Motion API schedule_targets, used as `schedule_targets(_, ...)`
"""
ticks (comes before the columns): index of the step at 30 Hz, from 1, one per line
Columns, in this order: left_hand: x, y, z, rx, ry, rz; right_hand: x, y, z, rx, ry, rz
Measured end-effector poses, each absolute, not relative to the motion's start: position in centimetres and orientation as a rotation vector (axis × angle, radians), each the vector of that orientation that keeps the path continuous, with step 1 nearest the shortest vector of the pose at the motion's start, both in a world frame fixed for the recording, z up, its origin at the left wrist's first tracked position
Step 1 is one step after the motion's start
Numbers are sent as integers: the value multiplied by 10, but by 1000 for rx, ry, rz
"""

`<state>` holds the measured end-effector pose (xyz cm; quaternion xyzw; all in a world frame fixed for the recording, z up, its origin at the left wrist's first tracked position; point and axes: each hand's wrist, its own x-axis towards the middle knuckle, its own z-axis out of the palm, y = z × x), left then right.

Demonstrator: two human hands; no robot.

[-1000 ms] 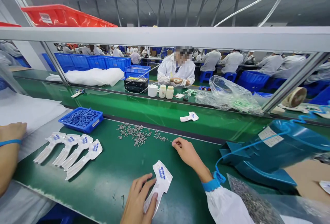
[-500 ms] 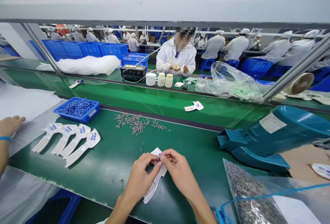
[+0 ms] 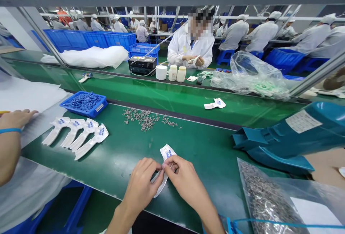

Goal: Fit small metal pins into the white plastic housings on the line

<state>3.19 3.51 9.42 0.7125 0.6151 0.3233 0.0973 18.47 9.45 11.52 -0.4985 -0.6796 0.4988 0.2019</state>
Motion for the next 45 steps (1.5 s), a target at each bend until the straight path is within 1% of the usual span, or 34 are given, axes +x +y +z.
schedule_targets(10,8,38,98,2181,1532,750,197,88,112,-1436,-1949,1555)
schedule_targets(14,-4,43,94,2239,1456,539,193,84,114,-1460,-2070,1498)
schedule_targets(16,-3,42,90,2233,1480,505,190,83,113,-1457,-2130,1457)
schedule_targets(22,8,34,83,2179,1555,573,186,84,110,-1468,-2256,1328)
schedule_targets(30,6,33,75,2212,1559,638,186,84,114,-1516,-2320,1346)
schedule_targets(38,6,32,75,2220,1552,625,184,84,114,-1634,-2425,1125)
schedule_targets(45,7,34,76,2200,1545,613,182,87,110,-1763,-2439,1127)
